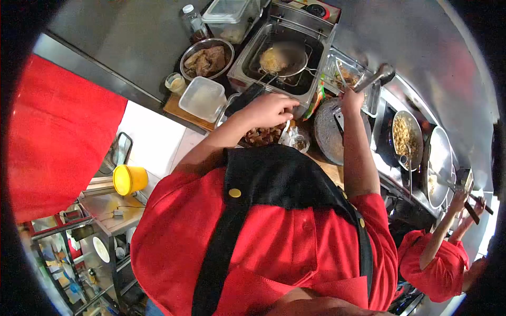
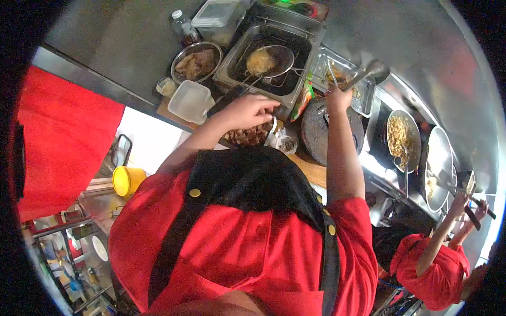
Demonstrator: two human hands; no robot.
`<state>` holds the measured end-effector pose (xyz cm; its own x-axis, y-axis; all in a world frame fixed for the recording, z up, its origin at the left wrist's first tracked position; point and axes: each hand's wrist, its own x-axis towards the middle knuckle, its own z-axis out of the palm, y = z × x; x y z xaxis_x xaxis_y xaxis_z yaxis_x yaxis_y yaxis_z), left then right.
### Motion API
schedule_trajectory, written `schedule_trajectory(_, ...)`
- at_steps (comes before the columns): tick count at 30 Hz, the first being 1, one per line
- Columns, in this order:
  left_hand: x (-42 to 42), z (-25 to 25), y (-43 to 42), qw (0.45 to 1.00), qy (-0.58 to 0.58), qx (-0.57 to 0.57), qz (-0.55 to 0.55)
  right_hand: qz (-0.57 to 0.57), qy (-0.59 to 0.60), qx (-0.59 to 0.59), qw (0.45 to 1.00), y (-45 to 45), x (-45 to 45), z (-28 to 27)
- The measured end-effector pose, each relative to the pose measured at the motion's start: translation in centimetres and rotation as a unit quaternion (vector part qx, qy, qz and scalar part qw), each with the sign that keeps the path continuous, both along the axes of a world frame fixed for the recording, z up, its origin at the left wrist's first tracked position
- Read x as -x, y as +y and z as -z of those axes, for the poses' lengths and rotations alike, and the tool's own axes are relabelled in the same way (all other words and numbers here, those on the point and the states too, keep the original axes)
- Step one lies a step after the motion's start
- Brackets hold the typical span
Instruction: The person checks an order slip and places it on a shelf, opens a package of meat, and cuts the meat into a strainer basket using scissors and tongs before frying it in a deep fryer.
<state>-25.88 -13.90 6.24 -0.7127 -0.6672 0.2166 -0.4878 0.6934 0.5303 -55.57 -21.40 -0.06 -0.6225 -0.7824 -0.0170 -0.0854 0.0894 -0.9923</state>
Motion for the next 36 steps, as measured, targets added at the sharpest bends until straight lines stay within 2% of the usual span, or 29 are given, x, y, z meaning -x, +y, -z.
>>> schedule_trajectory(1,-0.6,0.9,0.4,0.992,0.032,-0.121,0.025,-0.004,-0.001,-0.001,1.000,0.1,0.3,0.7)
schedule_trajectory(2,-1.4,1.8,1.0,0.967,0.064,-0.240,0.049,-0.021,0.067,-0.021,0.997,1.4,-0.6,-0.4)
schedule_trajectory(3,-2.0,1.3,1.8,0.927,0.096,-0.354,0.073,-0.037,0.135,-0.040,0.989,2.0,-1.2,-1.0)
schedule_trajectory(4,-2.9,0.7,2.9,0.881,0.076,-0.464,0.052,-0.086,0.151,-0.009,0.985,1.7,0.1,1.0)
schedule_trajectory(5,-3.9,2.4,3.7,0.915,0.091,-0.383,0.089,-0.089,0.152,-0.009,0.984,1.9,-0.2,0.6)
schedule_trajectory(6,-5.2,4.9,4.5,0.915,0.099,-0.378,0.102,-0.084,0.075,-0.021,0.993,2.8,-0.6,-0.4)
schedule_trajectory(7,-7.1,5.9,5.9,0.904,0.192,-0.352,0.148,-0.079,-0.002,-0.034,0.996,3.4,-0.9,-0.9)
schedule_trajectory(8,-8.8,7.0,8.0,0.883,0.283,-0.322,0.192,-0.081,0.003,0.012,0.997,3.6,-0.9,-0.4)
schedule_trajectory(9,-9.6,9.4,10.9,0.845,0.213,-0.488,0.049,-0.085,0.003,0.010,0.996,4.0,-1.2,-0.6)
schedule_trajectory(10,-11.0,11.2,13.3,0.797,0.213,-0.565,-0.015,-0.077,0.023,-0.003,0.997,4.5,-1.5,-0.9)
schedule_trajectory(12,-13.1,13.6,16.5,0.719,0.247,-0.645,-0.081,-0.064,0.035,-0.024,0.997,5.2,-1.7,-0.5)
schedule_trajectory(14,-13.6,15.6,17.8,0.668,0.281,-0.680,-0.111,-0.055,0.048,-0.032,0.997,5.5,-2.4,-0.5)
schedule_trajectory(17,-14.4,17.8,18.3,0.622,0.306,-0.706,-0.148,-0.037,0.037,-0.021,0.998,5.4,-3.0,0.4)
schedule_trajectory(19,-15.5,18.8,18.0,0.598,0.319,-0.714,-0.176,-0.049,0.087,-0.008,0.995,5.1,-2.2,1.9)
schedule_trajectory(20,-16.3,19.4,17.7,0.584,0.330,-0.716,-0.196,-0.059,0.064,-0.024,0.996,5.7,-2.7,0.7)
schedule_trajectory(23,-19.6,19.5,15.0,0.544,0.405,-0.673,-0.295,-0.063,0.065,0.013,0.996,5.7,-2.4,1.6)
schedule_trajectory(24,-20.5,19.2,13.5,0.545,0.452,-0.589,-0.389,-0.064,0.064,0.013,0.996,5.7,-2.6,1.5)
schedule_trajectory(26,-21.0,17.3,10.2,0.513,0.494,-0.417,-0.565,-0.055,0.081,0.003,0.995,5.9,-2.8,1.1)
schedule_trajectory(28,-22.8,18.2,7.3,0.487,0.544,-0.345,-0.590,-0.065,0.092,0.001,0.994,6.0,-2.7,1.2)
schedule_trajectory(29,-22.0,17.6,6.6,0.489,0.544,-0.346,-0.587,-0.073,0.102,-0.001,0.992,6.0,-2.5,1.2)
schedule_trajectory(31,-18.7,14.0,5.0,0.577,0.484,-0.012,-0.658,-0.081,0.092,-0.017,0.992,6.3,-3.1,-0.1)
schedule_trajectory(32,-17.6,11.1,5.3,0.688,0.365,0.105,-0.619,-0.093,0.081,-0.034,0.992,6.6,-3.3,-0.5)
schedule_trajectory(33,-15.7,8.8,5.4,0.697,0.363,0.101,-0.610,-0.079,0.123,-0.028,0.989,6.4,-3.1,0.1)
schedule_trajectory(35,-10.8,4.9,5.4,0.752,0.411,0.154,-0.491,-0.068,0.147,-0.036,0.986,6.4,-3.0,0.7)
schedule_trajectory(36,-8.5,2.6,5.8,0.824,0.384,0.099,-0.406,-0.056,0.209,-0.013,0.976,6.1,-2.4,2.4)
